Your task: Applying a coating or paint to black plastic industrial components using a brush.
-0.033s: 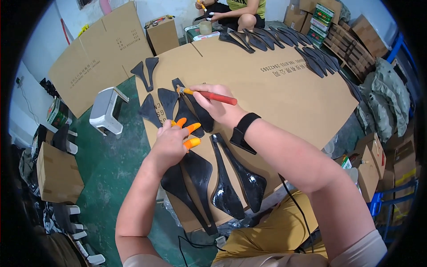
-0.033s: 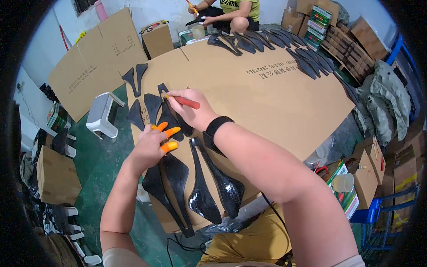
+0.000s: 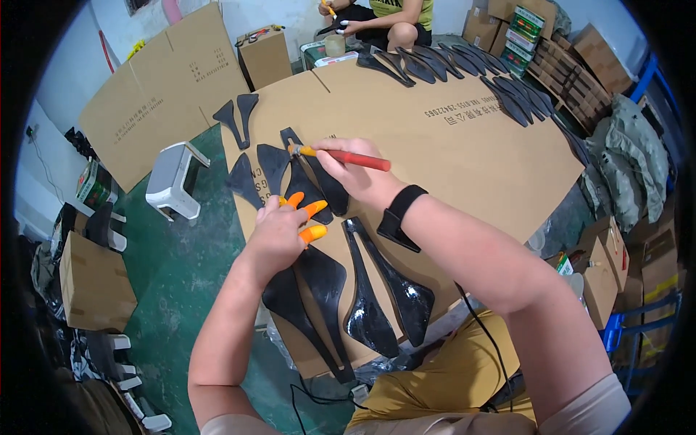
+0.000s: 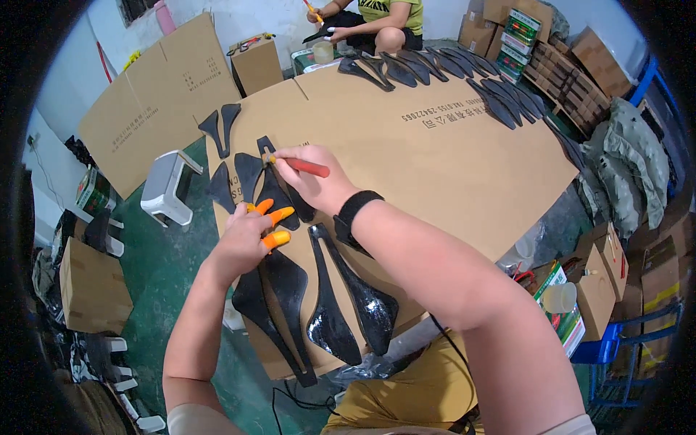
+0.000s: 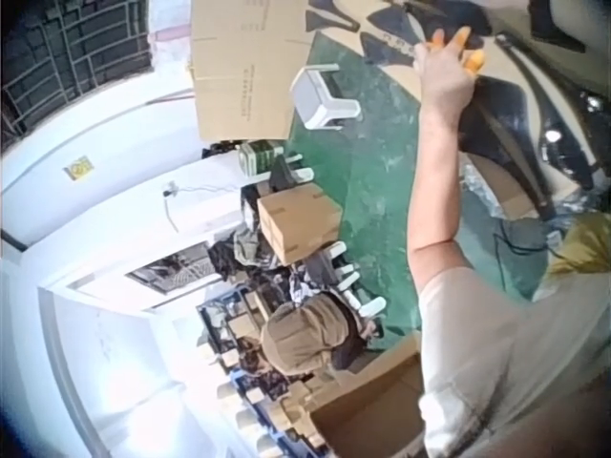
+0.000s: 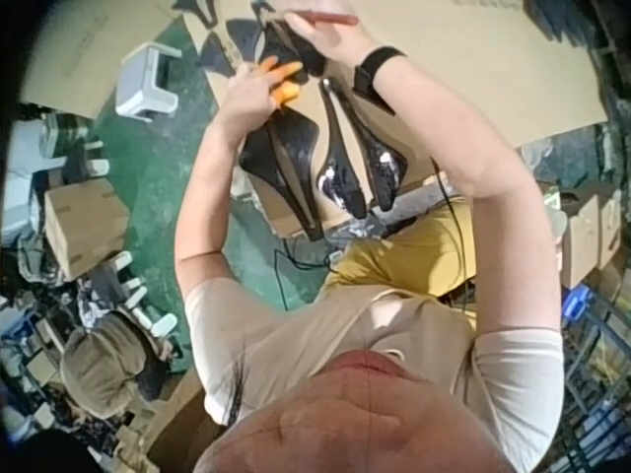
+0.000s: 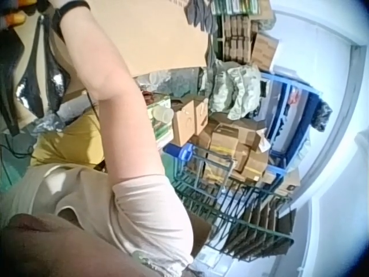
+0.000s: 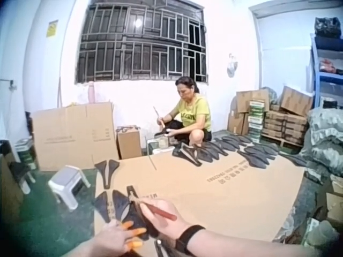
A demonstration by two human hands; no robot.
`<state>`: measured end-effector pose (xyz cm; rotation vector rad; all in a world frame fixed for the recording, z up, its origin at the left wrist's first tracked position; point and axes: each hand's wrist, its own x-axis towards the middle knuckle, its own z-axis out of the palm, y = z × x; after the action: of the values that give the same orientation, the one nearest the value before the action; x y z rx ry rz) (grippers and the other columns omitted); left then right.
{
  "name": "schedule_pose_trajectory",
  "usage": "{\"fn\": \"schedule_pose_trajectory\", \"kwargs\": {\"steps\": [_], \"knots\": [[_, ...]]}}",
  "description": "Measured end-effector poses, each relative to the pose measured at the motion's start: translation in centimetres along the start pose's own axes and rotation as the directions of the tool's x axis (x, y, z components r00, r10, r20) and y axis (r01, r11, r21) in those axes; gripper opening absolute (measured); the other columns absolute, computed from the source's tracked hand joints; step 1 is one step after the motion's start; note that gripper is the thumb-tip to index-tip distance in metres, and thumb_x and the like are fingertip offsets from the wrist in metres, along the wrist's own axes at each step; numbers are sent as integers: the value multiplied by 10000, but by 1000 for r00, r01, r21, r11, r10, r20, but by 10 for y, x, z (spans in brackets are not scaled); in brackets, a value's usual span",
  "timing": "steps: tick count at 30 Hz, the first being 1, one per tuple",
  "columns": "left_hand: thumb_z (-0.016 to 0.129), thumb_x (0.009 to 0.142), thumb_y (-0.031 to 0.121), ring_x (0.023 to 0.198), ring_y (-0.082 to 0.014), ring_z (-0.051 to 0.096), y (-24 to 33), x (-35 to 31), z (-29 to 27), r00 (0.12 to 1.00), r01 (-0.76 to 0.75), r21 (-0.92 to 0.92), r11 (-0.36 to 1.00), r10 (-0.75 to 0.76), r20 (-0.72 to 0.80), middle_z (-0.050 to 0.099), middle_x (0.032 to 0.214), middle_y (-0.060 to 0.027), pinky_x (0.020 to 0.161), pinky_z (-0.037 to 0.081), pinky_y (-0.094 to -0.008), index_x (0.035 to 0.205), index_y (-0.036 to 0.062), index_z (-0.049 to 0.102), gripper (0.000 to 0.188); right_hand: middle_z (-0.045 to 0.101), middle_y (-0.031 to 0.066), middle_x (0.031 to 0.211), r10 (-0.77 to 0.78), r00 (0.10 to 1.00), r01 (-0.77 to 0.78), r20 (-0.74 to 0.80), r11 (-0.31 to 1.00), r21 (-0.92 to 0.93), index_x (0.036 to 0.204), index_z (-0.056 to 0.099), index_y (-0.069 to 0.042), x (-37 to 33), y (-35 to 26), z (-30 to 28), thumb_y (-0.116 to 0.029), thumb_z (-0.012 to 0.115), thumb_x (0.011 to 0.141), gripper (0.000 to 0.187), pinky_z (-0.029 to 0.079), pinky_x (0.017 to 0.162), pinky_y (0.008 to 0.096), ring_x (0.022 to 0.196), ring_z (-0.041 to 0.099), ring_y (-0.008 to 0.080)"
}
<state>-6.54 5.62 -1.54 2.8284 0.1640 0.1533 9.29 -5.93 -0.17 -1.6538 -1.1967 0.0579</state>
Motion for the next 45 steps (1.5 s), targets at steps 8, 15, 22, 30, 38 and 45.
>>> {"fn": "schedule_pose_trajectory", "kwargs": {"steps": [8,15,22,30,38,45], "knots": [[600,803,218,937,-320,451,0,-1,-2,999,31,-29,999,-29,46,617,839,-115,769,359,-436,991,77,661,243,642,198,813,-95,995,97,34,992,-75,939,662,-23,-12,0,7,-135,574,843,172,510,679,360,737,625,336],[604,832,314,956,-312,463,2,0,-3,998,52,12,999,-53,42,626,869,-122,856,341,-420,977,64,668,296,632,203,798,-93,996,93,-1,990,-105,949,655,-13,-2,1,10,-111,577,835,169,504,690,365,749,618,340],[584,844,315,969,-304,450,6,0,-8,997,43,54,998,-47,63,621,849,-111,854,326,-414,958,67,665,285,636,169,789,-55,978,95,201,976,-195,969,644,-9,5,3,6,-68,570,835,165,495,648,315,708,618,279],[603,774,136,1029,-318,432,5,7,-8,996,53,43,998,-56,73,617,906,-115,856,326,-440,1015,76,649,253,639,176,813,-66,982,115,179,954,-278,979,645,-10,2,-3,-12,-95,559,845,180,493,683,315,751,625,282],[626,809,265,1011,-296,435,11,8,-1,999,32,62,998,-34,32,613,944,-112,870,330,-412,993,50,640,283,642,189,819,-113,991,102,-64,981,-163,956,654,-13,5,-3,-30,-138,565,846,189,497,688,332,746,627,312],[629,809,252,1067,-311,428,9,4,-5,991,94,67,993,-99,90,601,1017,-122,902,329,-437,1114,81,611,349,657,131,779,17,999,-19,-39,999,-27,963,652,-6,-20,-31,-69,-129,522,845,215,485,644,294,695,629,180]]}}
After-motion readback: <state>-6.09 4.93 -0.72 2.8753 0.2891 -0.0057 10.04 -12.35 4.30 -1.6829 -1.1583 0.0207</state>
